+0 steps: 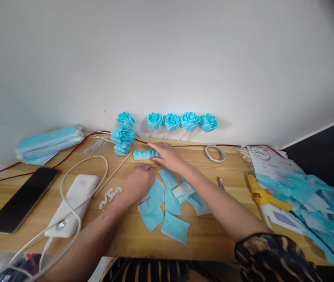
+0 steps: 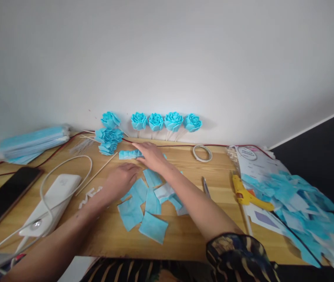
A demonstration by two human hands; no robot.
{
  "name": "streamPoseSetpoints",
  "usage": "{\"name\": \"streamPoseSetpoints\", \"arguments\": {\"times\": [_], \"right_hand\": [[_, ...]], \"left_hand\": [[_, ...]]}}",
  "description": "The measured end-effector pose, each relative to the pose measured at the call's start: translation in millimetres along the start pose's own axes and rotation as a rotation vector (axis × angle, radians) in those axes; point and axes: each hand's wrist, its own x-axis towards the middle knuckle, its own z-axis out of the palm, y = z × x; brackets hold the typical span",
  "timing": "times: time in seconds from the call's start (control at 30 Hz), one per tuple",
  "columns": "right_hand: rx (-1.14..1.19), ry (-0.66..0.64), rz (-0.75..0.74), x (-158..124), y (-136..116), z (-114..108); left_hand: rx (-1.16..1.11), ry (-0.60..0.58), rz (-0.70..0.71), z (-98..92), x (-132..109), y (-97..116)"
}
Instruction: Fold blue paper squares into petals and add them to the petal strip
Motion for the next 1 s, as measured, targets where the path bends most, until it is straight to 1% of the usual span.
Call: {"name": "streamPoseSetpoints", "arguments": {"times": [0.17,0.27,0.33,0.4,0.5,0.57,0.63,0.7,0.77,0.8,0.87,0.93,1.0], "right_hand": [[-0.003,-0.092,-0.002,36.0,-5.6,30.5],[-0.007,-0.12,0.019,49.8,-5.1,41.1],[-0.002,-0.114,0.056,55.5,-5.1,42.8],[0.008,-0.096,0.079,57.4,-4.9,39.8],[0.038,-0.035,0.069,49.6,-4.7,23.5],[0.051,0.031,0.075,35.3,-7.8,3.8],[0.067,0.079,0.087,13.6,-16.5,-20.7],[0.092,0.116,0.106,-14.5,-31.4,-44.8],[0.124,0.129,0.13,-47.6,-48.8,-62.7],[0.131,0.132,0.149,-65.5,-56.6,-68.1],[0.099,0.152,0.208,-102.1,-67.3,-71.7],[0.069,0.166,0.266,-137.5,-69.9,-68.0],[0.035,0.192,0.337,-168.3,-66.1,-61.8]], "left_hand": [[0.011,0.028,0.003,3.2,-0.9,-1.0],[0.017,0.027,-0.012,1.9,-1.2,0.3],[0.032,0.001,-0.022,0.6,-0.9,0.9],[0.052,-0.03,-0.018,-0.8,-0.3,0.8],[0.093,-0.064,-0.002,-2.6,0.5,0.5],[0.123,-0.084,-0.002,-3.7,0.6,1.1],[0.149,-0.094,0.001,-5.0,0.1,2.4],[0.164,-0.099,0.009,-6.5,-0.6,3.7],[0.165,-0.111,0.011,-7.8,-1.0,3.9],[0.16,-0.117,0.009,-8.3,-1.1,3.4],[0.142,-0.127,0.003,-9.0,-1.1,1.7],[0.119,-0.121,-0.015,-9.7,-1.1,0.3],[0.085,-0.102,-0.032,-11.0,-1.8,1.8]]}}
